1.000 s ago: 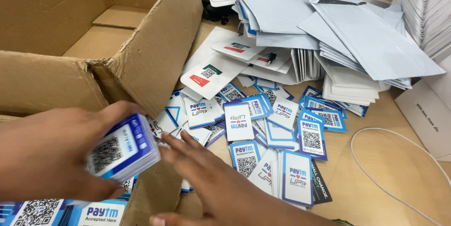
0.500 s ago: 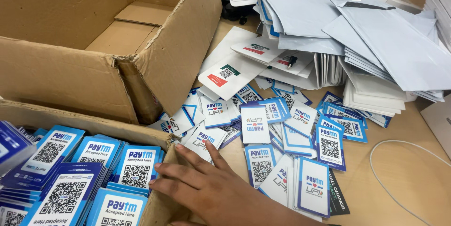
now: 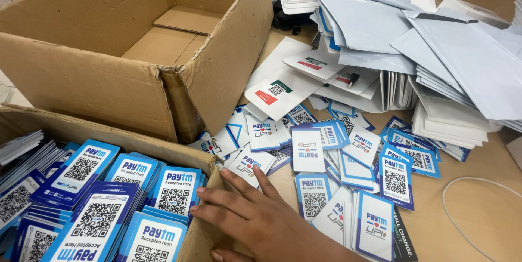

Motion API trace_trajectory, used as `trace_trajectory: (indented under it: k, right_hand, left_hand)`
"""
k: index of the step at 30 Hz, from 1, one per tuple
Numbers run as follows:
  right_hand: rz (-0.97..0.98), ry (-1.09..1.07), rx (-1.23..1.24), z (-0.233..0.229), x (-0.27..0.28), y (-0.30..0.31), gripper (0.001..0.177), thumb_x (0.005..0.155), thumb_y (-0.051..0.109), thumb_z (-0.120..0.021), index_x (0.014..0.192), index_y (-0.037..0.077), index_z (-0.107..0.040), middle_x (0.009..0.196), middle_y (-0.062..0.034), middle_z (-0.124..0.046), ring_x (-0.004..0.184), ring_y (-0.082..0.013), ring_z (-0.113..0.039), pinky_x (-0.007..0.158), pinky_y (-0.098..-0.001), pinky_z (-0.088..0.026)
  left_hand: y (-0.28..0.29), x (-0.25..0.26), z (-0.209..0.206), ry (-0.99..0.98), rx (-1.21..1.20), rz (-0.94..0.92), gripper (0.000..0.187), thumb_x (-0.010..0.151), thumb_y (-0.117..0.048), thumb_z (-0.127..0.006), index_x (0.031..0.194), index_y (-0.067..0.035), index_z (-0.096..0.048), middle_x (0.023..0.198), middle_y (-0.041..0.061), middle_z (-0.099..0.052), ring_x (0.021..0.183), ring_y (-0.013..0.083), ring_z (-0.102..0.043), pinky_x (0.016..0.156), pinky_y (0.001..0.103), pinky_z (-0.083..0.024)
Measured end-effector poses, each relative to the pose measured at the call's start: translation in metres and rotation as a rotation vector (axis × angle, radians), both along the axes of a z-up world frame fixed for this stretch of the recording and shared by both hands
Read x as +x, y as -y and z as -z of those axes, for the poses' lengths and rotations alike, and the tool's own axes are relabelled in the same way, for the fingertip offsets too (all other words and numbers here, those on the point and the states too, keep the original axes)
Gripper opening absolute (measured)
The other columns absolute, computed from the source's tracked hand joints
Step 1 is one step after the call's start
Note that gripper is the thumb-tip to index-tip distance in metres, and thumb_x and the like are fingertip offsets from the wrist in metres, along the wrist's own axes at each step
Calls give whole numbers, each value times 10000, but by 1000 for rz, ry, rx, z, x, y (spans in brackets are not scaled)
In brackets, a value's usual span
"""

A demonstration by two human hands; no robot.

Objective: The person sorts through a large pile of payment service stickers and envelopes on a table, picking up stacks of stickers, aligning them, and placing some into a cardboard box.

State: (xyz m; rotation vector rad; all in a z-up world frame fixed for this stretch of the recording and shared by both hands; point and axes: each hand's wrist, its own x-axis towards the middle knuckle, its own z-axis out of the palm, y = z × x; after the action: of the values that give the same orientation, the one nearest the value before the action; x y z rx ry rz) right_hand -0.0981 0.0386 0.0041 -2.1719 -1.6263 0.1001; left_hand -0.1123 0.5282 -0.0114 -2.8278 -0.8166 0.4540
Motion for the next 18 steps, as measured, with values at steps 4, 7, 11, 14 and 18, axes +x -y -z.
trace_trajectory:
  k: [4, 7, 11, 14, 18]
  right_hand:
    - [-4, 10, 4, -1, 0, -2, 575, 1087, 461, -539, 1581, 192, -421, 1654, -100, -382, 1615, -375, -167, 1236, -680, -61]
    - [-8, 6, 14, -2, 1, -3, 577, 1064, 439, -569, 1567, 191, -432, 1653, -100, -384, 1607, -378, -184, 1241, -675, -81]
    - [-21, 42, 33, -4, -1, 2, 622, 1029, 407, -620, 1576, 179, -431, 1664, -98, -374, 1590, -388, -210, 1225, -682, -88]
    - [6, 88, 38, -7, -1, 11, 660, 993, 399, -654, 1557, 150, -421, 1665, -109, -357, 1566, -400, -226, 1211, -682, -92]
    - [168, 37, -51, -11, 7, 45, 696, 922, 386, -697, 1507, 134, -417, 1620, -167, -309, 1542, -422, -188, 1187, -652, -115]
  left_hand:
    - [-8, 4, 1, -9, 23, -12, 823, 719, -611, -801, 1410, -225, -574, 950, 33, -801, 894, 165, -800, 859, 335, -644]
    - [5, 9, -22, -22, 57, -6, 814, 749, -642, -773, 1412, -210, -581, 949, 42, -803, 893, 172, -798, 850, 342, -647]
    - [74, 22, -85, -47, 112, 66, 810, 789, -684, -736, 1414, -191, -590, 947, 54, -806, 891, 182, -795, 839, 351, -651]
    - [166, 14, -140, -56, 166, 170, 778, 811, -705, -707, 1405, -217, -592, 988, 60, -796, 960, 208, -771, 857, 372, -625]
    - [275, -2, -182, -56, 127, 399, 587, 891, -633, -646, 1342, -259, -613, 1064, 69, -760, 1072, 278, -715, 873, 431, -584]
